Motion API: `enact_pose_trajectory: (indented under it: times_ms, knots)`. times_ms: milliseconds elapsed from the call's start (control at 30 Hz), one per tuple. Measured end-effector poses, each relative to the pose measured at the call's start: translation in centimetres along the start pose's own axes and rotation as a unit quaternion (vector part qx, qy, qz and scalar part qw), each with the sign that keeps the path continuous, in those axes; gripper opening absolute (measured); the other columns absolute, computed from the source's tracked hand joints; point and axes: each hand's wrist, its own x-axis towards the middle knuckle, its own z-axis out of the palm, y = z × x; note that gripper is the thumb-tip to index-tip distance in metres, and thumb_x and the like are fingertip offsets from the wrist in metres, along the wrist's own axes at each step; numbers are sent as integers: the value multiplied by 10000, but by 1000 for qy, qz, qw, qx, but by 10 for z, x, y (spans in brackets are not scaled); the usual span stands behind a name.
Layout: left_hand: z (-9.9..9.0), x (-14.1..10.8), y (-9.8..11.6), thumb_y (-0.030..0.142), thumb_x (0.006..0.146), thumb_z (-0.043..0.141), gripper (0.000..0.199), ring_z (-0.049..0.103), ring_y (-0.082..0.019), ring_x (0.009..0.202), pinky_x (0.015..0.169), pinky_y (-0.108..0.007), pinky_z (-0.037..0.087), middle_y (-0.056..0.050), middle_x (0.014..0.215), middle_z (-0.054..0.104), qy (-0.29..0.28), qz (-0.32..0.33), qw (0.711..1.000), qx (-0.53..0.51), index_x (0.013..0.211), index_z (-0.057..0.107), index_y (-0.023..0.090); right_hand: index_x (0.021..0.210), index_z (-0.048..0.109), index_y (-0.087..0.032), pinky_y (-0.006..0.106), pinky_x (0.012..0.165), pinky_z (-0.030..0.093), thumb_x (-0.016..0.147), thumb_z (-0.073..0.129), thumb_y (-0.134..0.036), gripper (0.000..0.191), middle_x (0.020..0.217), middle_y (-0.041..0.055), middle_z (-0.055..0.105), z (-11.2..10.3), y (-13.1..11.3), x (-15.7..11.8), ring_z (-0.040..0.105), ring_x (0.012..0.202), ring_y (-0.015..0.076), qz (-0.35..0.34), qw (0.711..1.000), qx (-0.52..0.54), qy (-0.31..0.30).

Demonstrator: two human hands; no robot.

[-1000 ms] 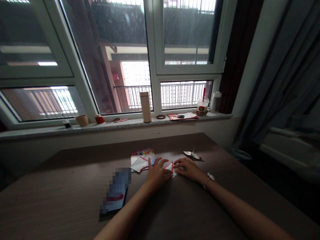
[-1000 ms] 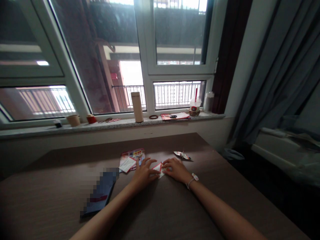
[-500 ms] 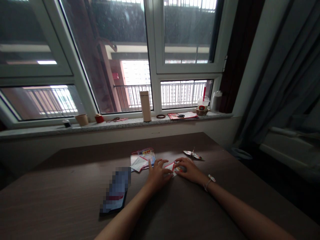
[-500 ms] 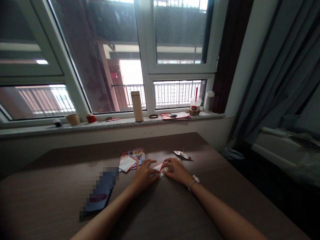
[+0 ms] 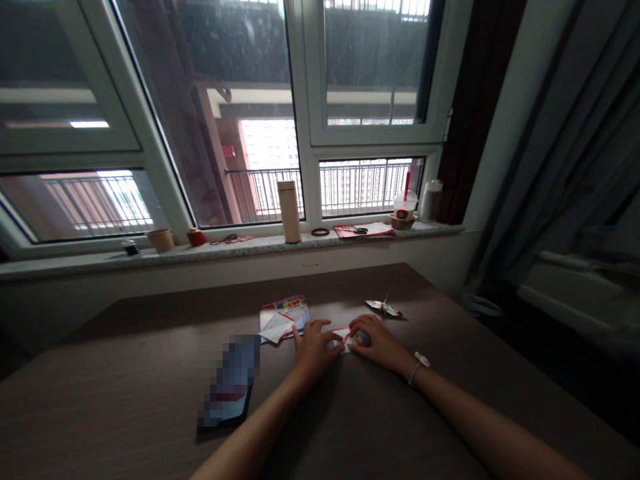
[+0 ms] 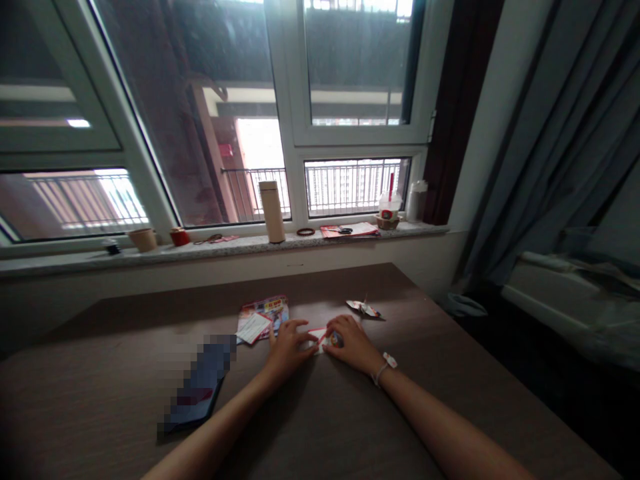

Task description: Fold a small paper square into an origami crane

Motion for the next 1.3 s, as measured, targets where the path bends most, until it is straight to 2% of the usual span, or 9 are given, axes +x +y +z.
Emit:
enact_pose_trajectory:
  times_ms: [233,400,600,900,1300]
  knots:
    - [-1,0,4,377,822,662,126,449,-310,1269,1104,-723,93,-36,1277,608,24,-30,999,-1,885,765,339,910,665,-228,370,977,406,851,642,-315,107,1062,51,618,-3,-9,-3,540,1064,220,0,1000,-19,15]
    - [1,2,6,438,808,677,145,418,-323,1287,1072,-763,74,-33,1297,598,23,-34,999,20,859,752,325,900,688,-227,355,954,412,880,601,-282,104,1024,48,625,-2,-6,-2,553,1025,212,3,1000,-8,20]
    - [2,3,4,435,803,684,125,407,-325,1301,1041,-789,52,-28,1298,595,15,-36,999,16,873,745,352,916,696,-211,347,948,403,888,598,-284,125,975,49,638,2,4,2,557,1012,213,40,998,33,42]
    - [0,4,6,454,791,670,155,376,-323,1331,1072,-752,51,-15,1323,580,-6,-61,998,22,891,744,362,846,711,-180,326,923,391,816,668,-303,134,959,70,602,8,4,10,523,1028,236,124,992,-6,39]
    - [6,4,5,456,801,676,145,340,-336,1352,1061,-768,14,4,1348,567,10,-38,999,21,873,728,341,826,713,-193,304,893,372,811,669,-333,148,971,66,607,5,-2,14,514,1034,235,143,989,-38,24]
